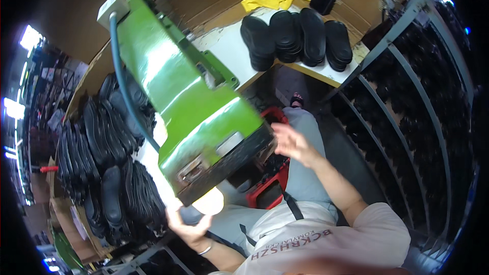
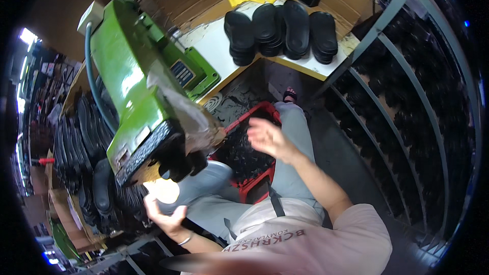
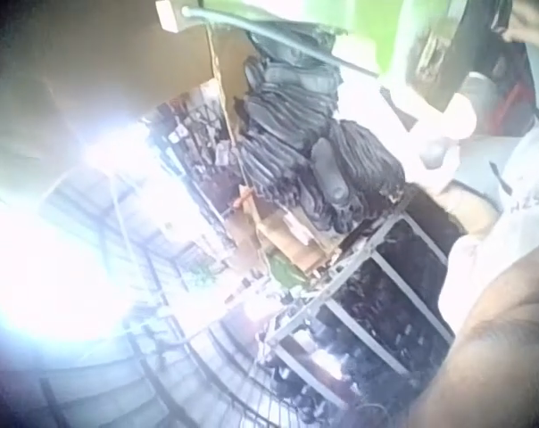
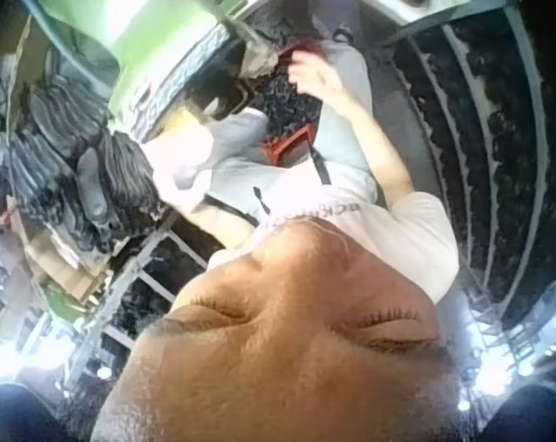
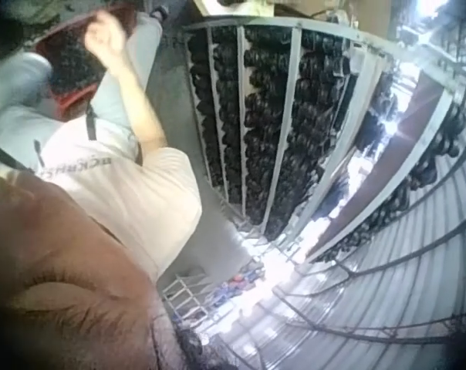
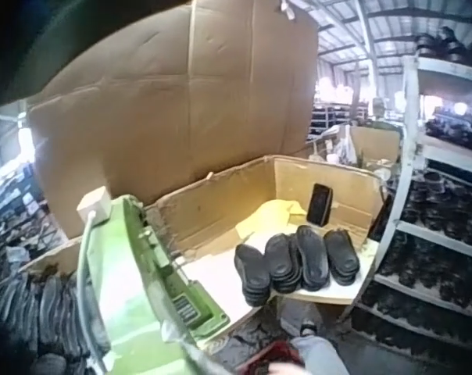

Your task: Placing shoe soles into an industrial machine for processing and stacking them in a bin.

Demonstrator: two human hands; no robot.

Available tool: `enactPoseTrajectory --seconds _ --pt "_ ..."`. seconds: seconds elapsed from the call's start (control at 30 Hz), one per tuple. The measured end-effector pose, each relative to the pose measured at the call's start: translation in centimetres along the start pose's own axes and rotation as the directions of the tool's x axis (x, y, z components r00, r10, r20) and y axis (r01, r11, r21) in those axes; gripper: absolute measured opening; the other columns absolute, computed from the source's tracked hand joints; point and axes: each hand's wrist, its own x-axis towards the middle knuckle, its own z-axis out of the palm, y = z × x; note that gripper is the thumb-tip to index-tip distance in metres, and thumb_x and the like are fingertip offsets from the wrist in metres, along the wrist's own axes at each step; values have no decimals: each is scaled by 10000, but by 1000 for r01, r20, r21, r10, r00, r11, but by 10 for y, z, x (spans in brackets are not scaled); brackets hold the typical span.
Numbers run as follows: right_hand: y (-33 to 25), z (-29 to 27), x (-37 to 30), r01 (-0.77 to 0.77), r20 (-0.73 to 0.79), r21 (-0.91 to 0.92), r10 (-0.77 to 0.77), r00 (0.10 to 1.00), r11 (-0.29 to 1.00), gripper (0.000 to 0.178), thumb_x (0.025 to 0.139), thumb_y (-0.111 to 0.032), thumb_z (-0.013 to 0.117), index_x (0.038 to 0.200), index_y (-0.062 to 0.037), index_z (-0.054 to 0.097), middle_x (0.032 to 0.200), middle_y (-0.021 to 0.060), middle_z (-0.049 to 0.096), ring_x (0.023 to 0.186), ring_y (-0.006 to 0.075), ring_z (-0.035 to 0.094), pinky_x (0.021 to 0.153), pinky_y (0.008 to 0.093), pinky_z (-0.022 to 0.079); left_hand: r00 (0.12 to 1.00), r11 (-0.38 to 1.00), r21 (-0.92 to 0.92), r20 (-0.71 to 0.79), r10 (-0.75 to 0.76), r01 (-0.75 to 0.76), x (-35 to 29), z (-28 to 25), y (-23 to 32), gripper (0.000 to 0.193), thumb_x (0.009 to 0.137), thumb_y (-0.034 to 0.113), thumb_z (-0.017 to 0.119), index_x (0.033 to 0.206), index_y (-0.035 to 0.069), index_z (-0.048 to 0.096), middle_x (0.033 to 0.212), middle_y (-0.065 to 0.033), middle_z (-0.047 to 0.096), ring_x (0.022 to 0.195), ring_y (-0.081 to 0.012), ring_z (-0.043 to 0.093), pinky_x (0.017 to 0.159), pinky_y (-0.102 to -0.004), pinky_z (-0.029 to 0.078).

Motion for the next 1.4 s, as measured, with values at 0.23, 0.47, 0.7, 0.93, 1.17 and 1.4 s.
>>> enactPoseTrajectory --seconds 0.23,0.47,0.7,0.93,1.17,1.4 --pt "44 17 -73 -274 221 25 262 939 961 488 738 -3 713 1179 74 519 1081 129 617 1016 188 582 927 319 443 938 346 -880 258 -230 327 -45 123 -5 820 634 86 808 1324 22 369 1133 -185 558 971 -247 597 859 -378 487" --pt "73 31 -96 -31 -20 -45 30 999 999 429 756 39 681 1155 43 525 1061 97 613 981 170 584 884 303 465 775 486 -604 484 -406 632 6 150 76 170 823 74 673 955 -30 650 835 -28 650 738 -67 567 671 -215 470" --pt "81 48 -94 -68 -10 310 74 997 948 412 746 69 666 1136 24 539 1086 85 605 1005 159 571 891 297 451 880 838 -278 228 -417 469 30 134 85 123 783 67 713 769 -5 614 661 28 576 597 -12 481 511 -179 386" --pt "45 30 -108 13 -159 221 23 987 975 416 714 24 632 1118 49 535 1067 117 616 959 168 594 875 300 461 863 597 -650 198 -465 471 -3 152 61 135 802 -7 665 924 -32 612 824 -24 628 683 -29 541 556 -160 431" --pt "-20 10 -59 300 -315 -42 -297 902 953 344 729 11 616 1052 23 499 995 121 603 913 174 592 839 291 470 977 949 -245 -21 -212 201 5 145 47 279 777 25 687 1036 -38 605 912 -48 637 760 -63 557 653 -206 453" --pt "-45 41 -19 264 -159 6 -259 953 965 329 733 1 614 1047 15 517 937 78 616 822 118 592 764 241 464 923 564 -795 -14 -384 222 6 105 30 257 742 -1 703 976 -58 611 871 -75 653 774 -127 603 748 -252 471"
